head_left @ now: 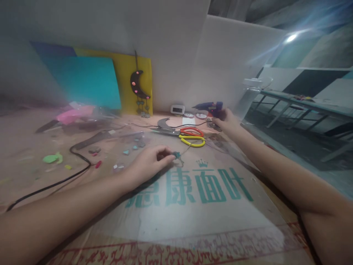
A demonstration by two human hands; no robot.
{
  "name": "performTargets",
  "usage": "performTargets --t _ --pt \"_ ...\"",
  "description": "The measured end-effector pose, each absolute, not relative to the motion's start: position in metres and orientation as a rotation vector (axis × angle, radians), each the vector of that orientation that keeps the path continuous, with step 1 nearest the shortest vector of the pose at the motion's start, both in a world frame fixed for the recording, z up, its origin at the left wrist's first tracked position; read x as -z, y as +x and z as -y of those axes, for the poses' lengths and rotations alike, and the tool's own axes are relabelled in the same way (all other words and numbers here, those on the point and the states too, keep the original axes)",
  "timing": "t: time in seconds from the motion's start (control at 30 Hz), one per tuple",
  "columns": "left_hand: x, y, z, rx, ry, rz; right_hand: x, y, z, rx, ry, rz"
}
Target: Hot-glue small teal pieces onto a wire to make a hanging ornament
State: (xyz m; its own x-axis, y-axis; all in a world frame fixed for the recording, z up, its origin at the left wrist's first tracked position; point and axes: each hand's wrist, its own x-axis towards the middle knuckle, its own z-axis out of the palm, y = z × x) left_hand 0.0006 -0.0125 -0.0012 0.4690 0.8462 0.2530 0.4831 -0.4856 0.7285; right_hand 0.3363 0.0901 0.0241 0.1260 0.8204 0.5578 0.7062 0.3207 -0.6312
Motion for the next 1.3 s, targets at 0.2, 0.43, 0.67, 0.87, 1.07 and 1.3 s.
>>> performTargets --t 0.2,0.43,0.67,0.87,1.07,1.3 --pt "0.005 0.000 0.007 -0.891 1.997 -1.132 -0.033 0.285 -0.050 -0.313 -1.497 1.534" --pt "0.006 -0.001 0.003 -1.002 1.948 -1.136 -0.034 0.237 0.004 -0.433 -1.273 1.797" --pt "0.000 0.001 0.003 -1.040 1.825 -1.164 -0.031 0.230 0.015 -0.203 -1.307 1.790" --pt "0.001 -0.001 -0.001 -1.091 1.793 -1.154 -0.018 0.240 0.010 -0.268 -1.293 1.795" --pt "0.003 -0.002 -0.004 -1.115 1.747 -1.131 -0.016 0.239 0.012 -0.163 -1.265 1.950" --pt "0.003 -0.002 -0.003 -1.131 1.745 -1.150 -0.010 0.244 0.005 -0.229 -1.218 2.048"
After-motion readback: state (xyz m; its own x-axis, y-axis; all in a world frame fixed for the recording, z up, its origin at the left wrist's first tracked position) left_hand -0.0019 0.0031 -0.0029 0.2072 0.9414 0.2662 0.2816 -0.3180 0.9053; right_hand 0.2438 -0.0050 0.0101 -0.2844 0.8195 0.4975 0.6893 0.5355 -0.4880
